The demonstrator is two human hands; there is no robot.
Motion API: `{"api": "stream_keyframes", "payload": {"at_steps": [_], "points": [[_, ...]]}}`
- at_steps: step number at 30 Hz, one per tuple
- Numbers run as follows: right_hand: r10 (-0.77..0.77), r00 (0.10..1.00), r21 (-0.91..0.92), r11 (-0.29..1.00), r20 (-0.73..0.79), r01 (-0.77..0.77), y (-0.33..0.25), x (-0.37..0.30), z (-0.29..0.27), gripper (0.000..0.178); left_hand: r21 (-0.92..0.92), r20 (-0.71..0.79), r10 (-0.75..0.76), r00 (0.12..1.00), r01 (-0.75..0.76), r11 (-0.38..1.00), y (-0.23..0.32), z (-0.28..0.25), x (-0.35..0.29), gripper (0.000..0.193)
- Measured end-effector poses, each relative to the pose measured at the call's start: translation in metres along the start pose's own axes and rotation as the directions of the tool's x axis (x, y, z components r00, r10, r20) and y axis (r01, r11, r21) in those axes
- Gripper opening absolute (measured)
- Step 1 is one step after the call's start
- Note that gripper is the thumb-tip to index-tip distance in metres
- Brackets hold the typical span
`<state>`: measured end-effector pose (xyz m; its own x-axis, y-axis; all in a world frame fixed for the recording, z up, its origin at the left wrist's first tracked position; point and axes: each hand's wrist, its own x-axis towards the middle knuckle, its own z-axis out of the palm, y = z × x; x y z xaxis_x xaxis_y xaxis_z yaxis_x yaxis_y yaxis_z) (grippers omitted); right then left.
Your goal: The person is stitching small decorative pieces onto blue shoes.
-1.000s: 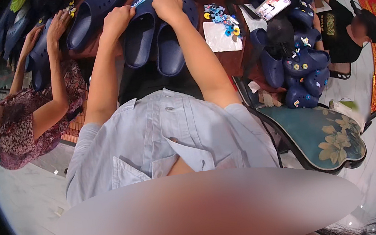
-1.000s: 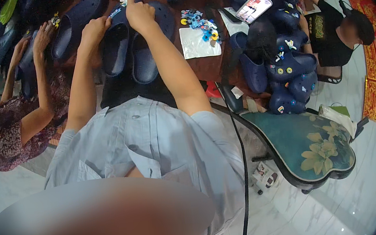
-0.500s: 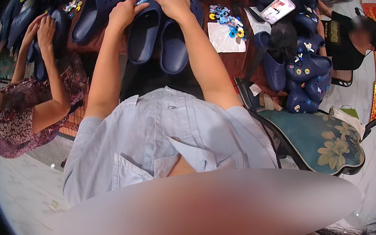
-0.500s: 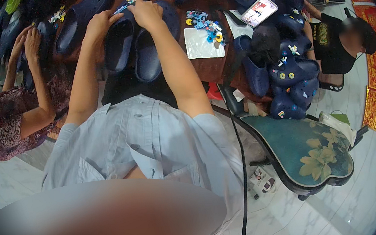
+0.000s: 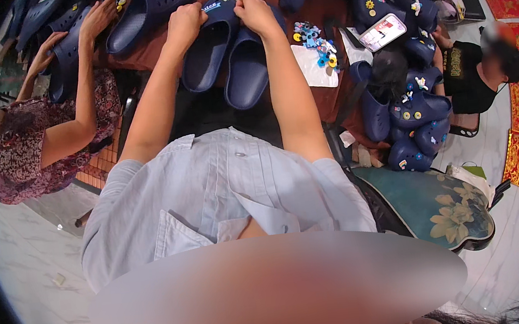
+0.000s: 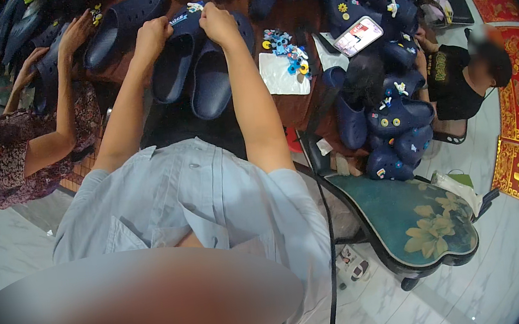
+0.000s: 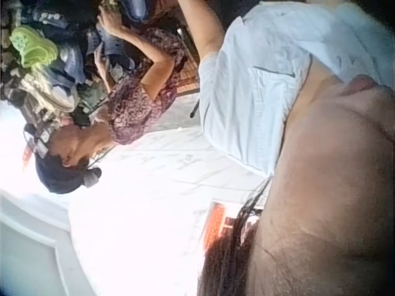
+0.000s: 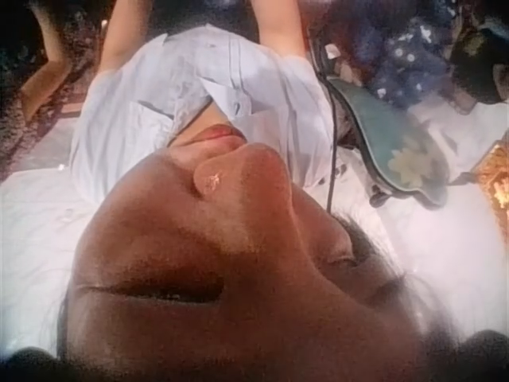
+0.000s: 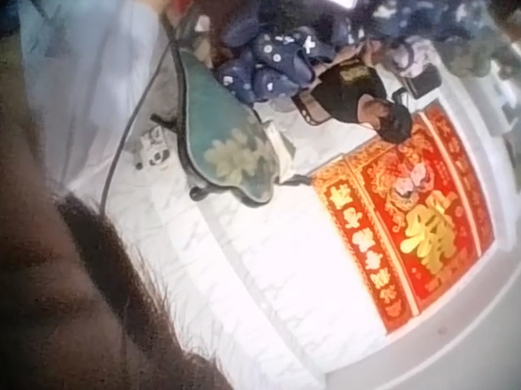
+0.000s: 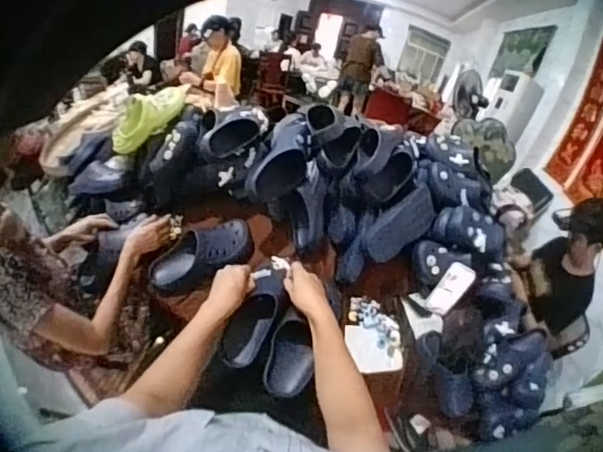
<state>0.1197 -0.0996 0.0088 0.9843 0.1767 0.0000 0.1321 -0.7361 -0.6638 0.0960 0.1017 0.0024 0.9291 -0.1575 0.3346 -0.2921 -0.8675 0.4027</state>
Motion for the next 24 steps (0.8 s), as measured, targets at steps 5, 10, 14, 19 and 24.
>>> {"api": "stream_keyframes", "payload": {"at_steps": [5, 10, 14, 19, 24], "points": [[0.019, 1.0, -0.028, 0.999, -0.017, -0.019, -0.002, -0.001, 0.0, 0.024, -0.095, -0.192, -0.018, 0.981, 0.0, 0.995, 0.003, 0.006, -0.006, 0.017], [0.03, 0.996, -0.077, 0.996, -0.086, -0.037, -0.001, -0.006, -0.002, 0.022, -0.207, -0.154, -0.109, 0.982, 0.075, 0.975, 0.002, 0.007, -0.009, 0.023], [0.045, 0.999, 0.238, 0.971, -0.028, -0.037, 0.002, -0.006, -0.009, 0.022, -0.127, 0.01, -0.148, 0.989, 0.148, 0.981, 0.0, -0.002, -0.005, 0.042], [0.097, 0.99, 0.409, 0.911, -0.105, -0.046, 0.0, -0.007, -0.006, 0.02, -0.025, 0.17, -0.247, 0.954, 0.255, 0.967, -0.001, -0.004, -0.001, 0.05], [0.189, 0.98, 0.631, 0.769, -0.069, -0.104, 0.003, 0.001, -0.008, 0.023, 0.025, 0.055, -0.123, 0.991, 0.122, 0.992, 0.003, 0.005, 0.001, 0.029]]}}
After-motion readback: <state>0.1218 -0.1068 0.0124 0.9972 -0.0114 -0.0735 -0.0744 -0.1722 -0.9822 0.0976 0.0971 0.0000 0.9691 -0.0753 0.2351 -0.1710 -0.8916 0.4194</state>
